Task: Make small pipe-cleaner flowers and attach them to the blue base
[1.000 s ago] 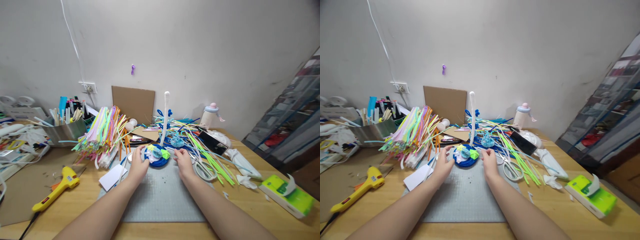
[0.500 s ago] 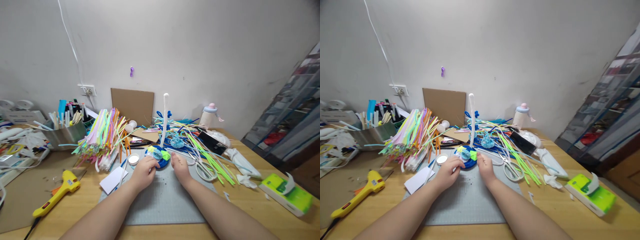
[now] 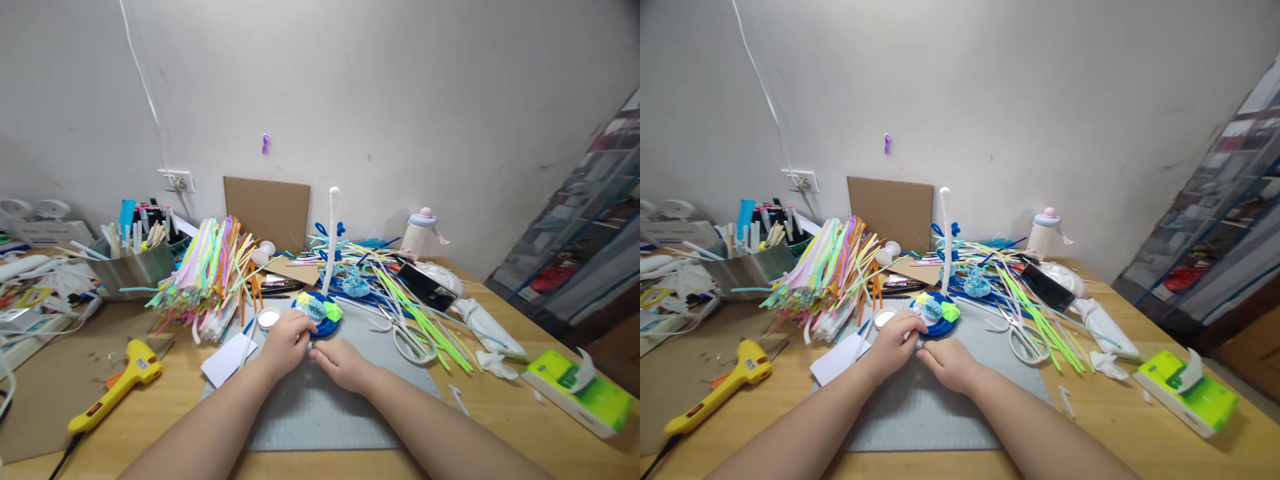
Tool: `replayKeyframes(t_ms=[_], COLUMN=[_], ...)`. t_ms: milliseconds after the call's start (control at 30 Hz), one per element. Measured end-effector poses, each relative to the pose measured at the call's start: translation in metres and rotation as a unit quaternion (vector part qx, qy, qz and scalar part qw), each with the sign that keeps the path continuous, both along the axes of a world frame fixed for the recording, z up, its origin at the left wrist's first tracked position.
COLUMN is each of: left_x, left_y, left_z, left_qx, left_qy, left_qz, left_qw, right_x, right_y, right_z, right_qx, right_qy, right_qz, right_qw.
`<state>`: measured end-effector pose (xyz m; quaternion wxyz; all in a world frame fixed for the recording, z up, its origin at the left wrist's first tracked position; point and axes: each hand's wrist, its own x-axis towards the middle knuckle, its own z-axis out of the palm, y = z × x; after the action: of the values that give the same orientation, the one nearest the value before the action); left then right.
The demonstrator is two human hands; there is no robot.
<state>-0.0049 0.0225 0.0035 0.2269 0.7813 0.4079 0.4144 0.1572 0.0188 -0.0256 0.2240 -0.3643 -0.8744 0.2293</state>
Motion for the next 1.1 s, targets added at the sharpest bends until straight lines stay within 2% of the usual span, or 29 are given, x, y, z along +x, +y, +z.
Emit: replayKeyframes(t_ms=[67,133,200,267,300,333,433,633,800,867,933,1000,1100], left_x=[-0.003,-0.017,-0.041,-0.070,-0.083,-0.094,-0.112,-0.114,-0.119,-0.119,-0.119,-0.119,-0.124], left_y=[0.002,0.007,0.014,0.022,0.026,0.029,0.034,0.037,0.037,0.034,0.029,0.023,0.017], left_z=[0.004,0.014,0.026,0.035,0.036,0.036,0.029,0.015,0.022,0.029,0.036,0.043,0.048], left_qx=[0.004,0.039,0.087,0.101,0.097,0.085,0.060,0.071,0.079,0.104,0.144,0.196,0.258], left_qy=[-0.010,-0.004,0.058,0.156,0.199,0.233,0.295,0.323,0.253,0.205,0.148,0.083,-0.015], left_qz=[0.044,0.160,0.299,0.395,0.425,0.439,0.437,0.484,0.481,0.479,0.497,0.542,0.617], left_qw=[0.999,0.986,0.949,0.900,0.878,0.863,0.848,0.810,0.836,0.847,0.843,0.813,0.743], right_x=[0.000,0.001,0.000,0.000,0.000,-0.001,-0.001,-0.001,-0.001,-0.001,-0.001,0.000,0.000], right_y=[0.000,0.000,0.000,0.000,0.000,0.000,0.000,0.000,0.000,0.000,0.000,-0.001,-0.001], right_z=[0.002,0.003,0.004,0.004,0.004,0.003,0.002,0.002,0.001,0.001,0.001,0.001,0.003], right_qx=[0.000,0.002,0.005,0.010,0.013,0.016,0.020,0.024,0.027,0.027,0.028,0.029,0.031], right_qy=[-0.024,-0.044,-0.062,-0.078,-0.085,-0.091,-0.101,-0.108,-0.109,-0.110,-0.111,-0.113,-0.116], right_qz=[0.003,0.009,0.015,0.016,0.016,0.014,0.011,0.010,0.010,0.009,0.010,0.012,0.013], right_qw=[1.000,0.999,0.998,0.997,0.996,0.996,0.995,0.994,0.994,0.993,0.993,0.993,0.993])
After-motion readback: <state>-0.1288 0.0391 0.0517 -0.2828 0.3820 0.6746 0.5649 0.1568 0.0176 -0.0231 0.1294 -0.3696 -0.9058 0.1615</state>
